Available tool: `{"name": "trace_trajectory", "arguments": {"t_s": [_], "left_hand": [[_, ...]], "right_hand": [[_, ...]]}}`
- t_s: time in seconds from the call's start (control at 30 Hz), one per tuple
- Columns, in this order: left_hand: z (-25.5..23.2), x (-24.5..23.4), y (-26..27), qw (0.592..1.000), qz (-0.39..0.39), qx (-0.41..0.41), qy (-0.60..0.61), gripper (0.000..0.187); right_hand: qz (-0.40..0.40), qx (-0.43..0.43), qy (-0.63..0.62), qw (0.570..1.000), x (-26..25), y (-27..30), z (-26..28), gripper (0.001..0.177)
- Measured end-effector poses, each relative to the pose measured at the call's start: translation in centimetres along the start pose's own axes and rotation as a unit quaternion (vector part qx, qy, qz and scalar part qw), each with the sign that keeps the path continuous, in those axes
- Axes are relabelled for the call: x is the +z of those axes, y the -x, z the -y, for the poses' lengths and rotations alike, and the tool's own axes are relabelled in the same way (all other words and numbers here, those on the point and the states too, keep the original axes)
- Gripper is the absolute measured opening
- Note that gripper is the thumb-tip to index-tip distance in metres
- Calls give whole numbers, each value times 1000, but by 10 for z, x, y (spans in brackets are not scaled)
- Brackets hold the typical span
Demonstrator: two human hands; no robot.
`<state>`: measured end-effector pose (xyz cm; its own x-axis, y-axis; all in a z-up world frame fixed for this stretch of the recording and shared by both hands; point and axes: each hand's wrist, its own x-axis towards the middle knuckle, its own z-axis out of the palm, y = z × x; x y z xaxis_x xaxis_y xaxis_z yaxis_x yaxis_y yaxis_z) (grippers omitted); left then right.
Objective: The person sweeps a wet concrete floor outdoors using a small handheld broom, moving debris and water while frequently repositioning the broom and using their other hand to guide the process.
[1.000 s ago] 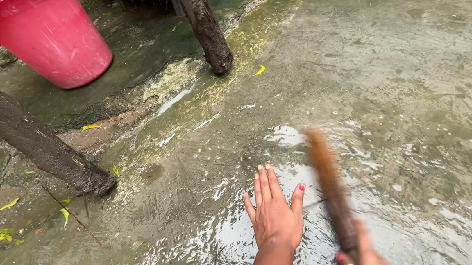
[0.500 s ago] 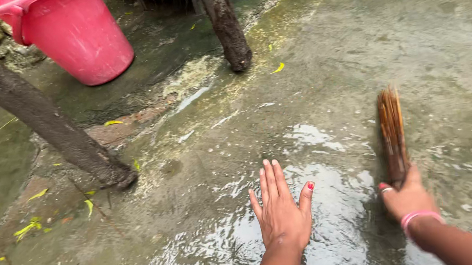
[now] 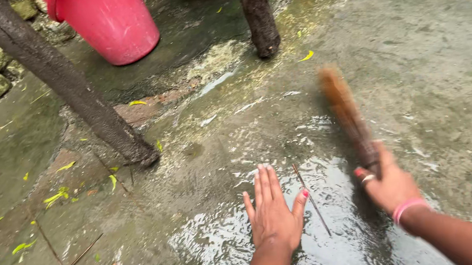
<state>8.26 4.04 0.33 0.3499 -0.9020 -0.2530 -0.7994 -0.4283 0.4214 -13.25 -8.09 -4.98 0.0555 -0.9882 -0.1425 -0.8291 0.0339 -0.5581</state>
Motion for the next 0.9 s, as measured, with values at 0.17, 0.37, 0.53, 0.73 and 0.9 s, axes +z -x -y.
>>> {"name": "trace_trajectory", "arguments": {"t_s": [0.17, 0.37, 0.53, 0.73, 0.9], "left_hand": [[12, 0, -4, 1000, 15, -9, -3, 90], [24, -11, -11, 995, -76, -31, 58, 90], [34, -31, -6, 990, -114, -39, 68, 89], [52, -44, 10, 988, -141, -29, 63, 91], [72, -49, 22, 991, -113, -56, 50, 89]], "right_hand": [[-6, 95, 36, 995, 14, -10, 11, 97], [170, -55, 18, 984, 89, 79, 106, 75], [290, -227, 80, 926, 122, 117, 125, 39], [78, -104, -45, 991, 98, 39, 103, 87], [12, 61, 34, 997, 58, -12, 85, 90]]}}
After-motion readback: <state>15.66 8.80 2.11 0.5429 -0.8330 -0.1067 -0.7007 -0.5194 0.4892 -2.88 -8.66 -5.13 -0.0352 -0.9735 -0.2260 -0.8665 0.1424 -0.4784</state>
